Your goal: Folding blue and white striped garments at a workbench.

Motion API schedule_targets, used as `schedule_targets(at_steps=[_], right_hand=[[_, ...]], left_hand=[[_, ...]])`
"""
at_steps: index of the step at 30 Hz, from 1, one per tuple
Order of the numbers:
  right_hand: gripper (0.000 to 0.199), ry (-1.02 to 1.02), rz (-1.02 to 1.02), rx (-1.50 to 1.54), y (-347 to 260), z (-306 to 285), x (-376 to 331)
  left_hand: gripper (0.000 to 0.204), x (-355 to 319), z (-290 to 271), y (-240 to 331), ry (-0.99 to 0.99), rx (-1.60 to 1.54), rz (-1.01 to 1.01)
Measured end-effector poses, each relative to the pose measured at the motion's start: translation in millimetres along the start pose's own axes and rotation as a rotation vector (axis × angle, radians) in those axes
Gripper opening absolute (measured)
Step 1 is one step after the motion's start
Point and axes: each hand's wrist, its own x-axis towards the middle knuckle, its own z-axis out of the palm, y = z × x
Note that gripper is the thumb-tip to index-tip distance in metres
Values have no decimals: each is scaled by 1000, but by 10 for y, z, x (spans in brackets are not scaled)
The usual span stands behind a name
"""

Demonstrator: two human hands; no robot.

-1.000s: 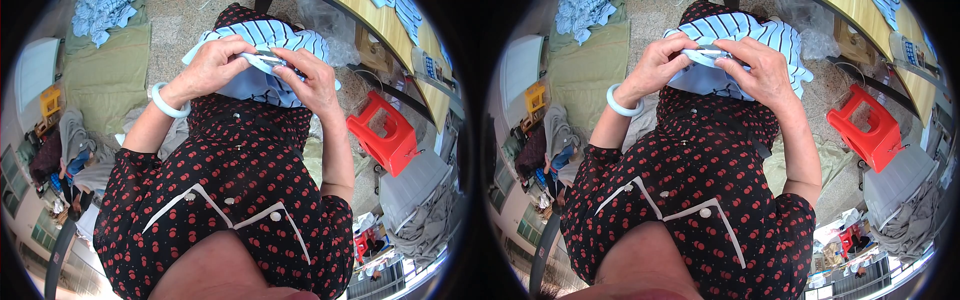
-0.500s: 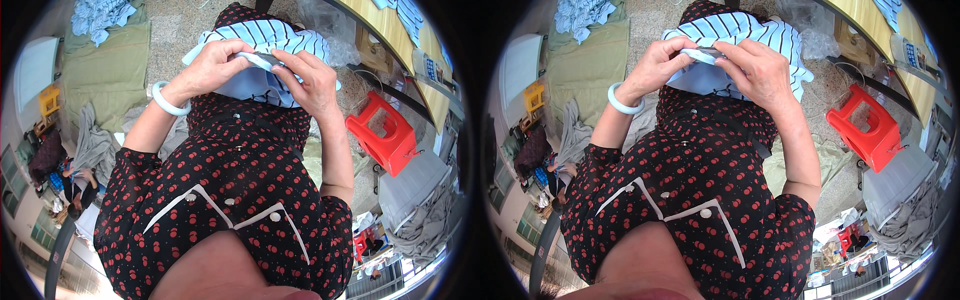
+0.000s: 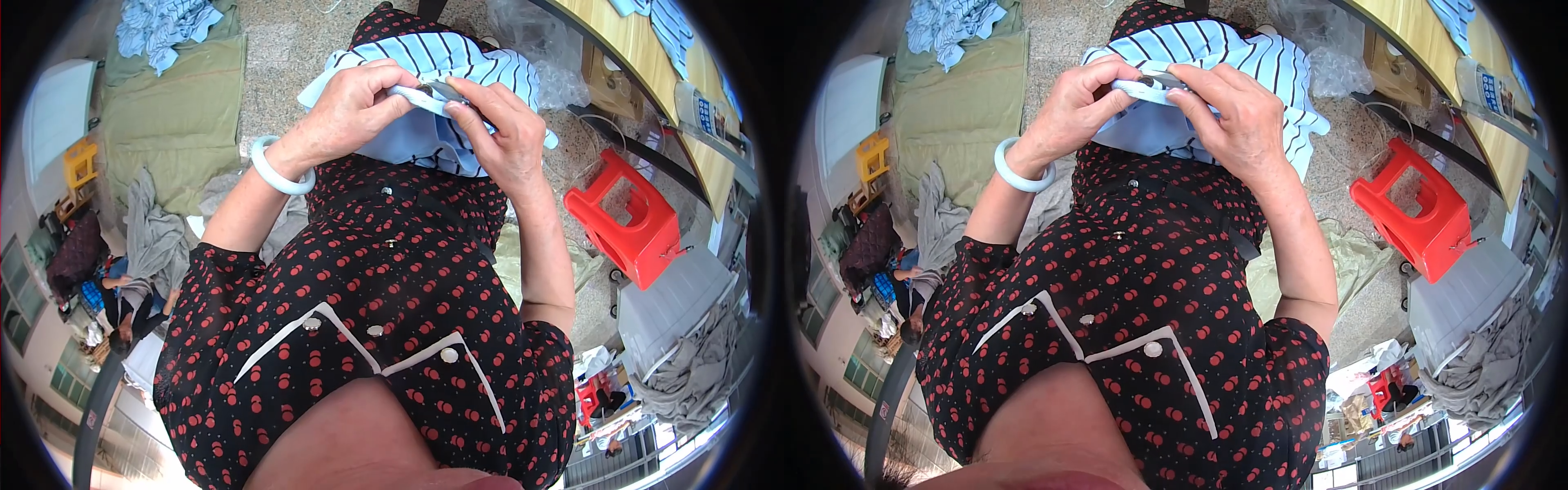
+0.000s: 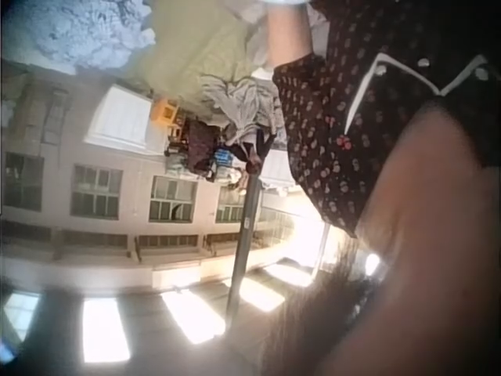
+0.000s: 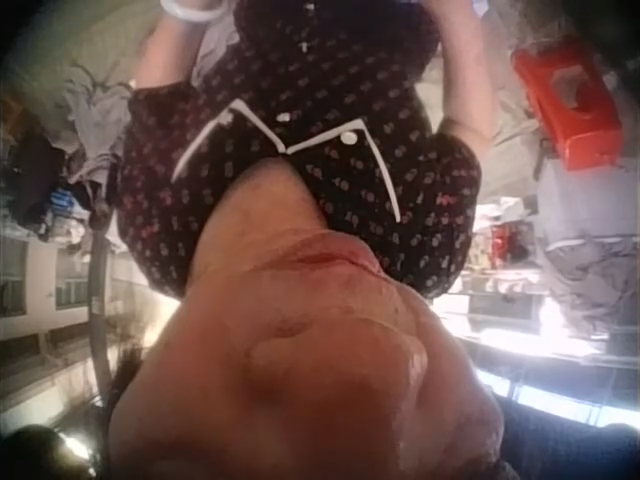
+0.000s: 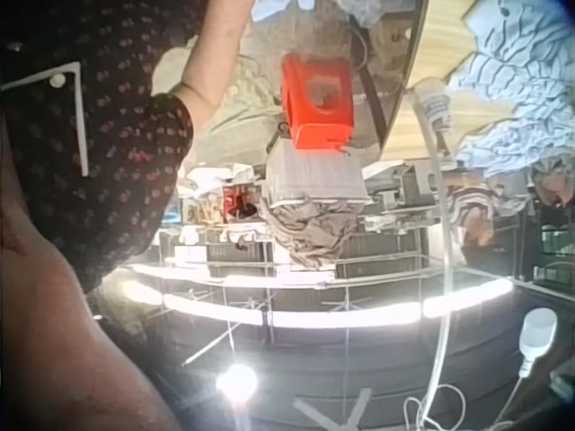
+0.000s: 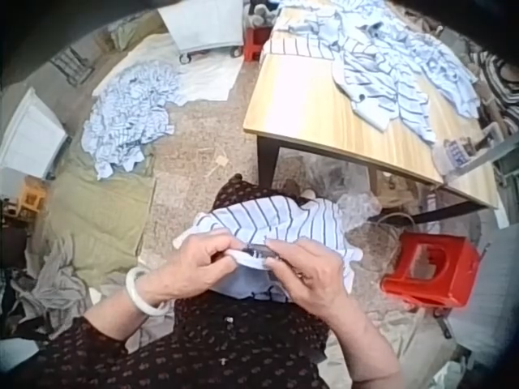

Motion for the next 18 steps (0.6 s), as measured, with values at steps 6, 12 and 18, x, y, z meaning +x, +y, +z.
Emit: schedule_targets(at_steps=[6, 12, 18], right_hand=[[24, -7, 51, 79, -15, -25, 8], [26, 83, 123, 245, 47, -4, -9], [32, 216, 500, 374, 343, -109, -191]], left_hand=[[13, -6, 13, -45, 43, -11, 56], [19, -17, 47, -117, 213, 256, 287], [30, -221, 49, -532, 519, 383, 333]])
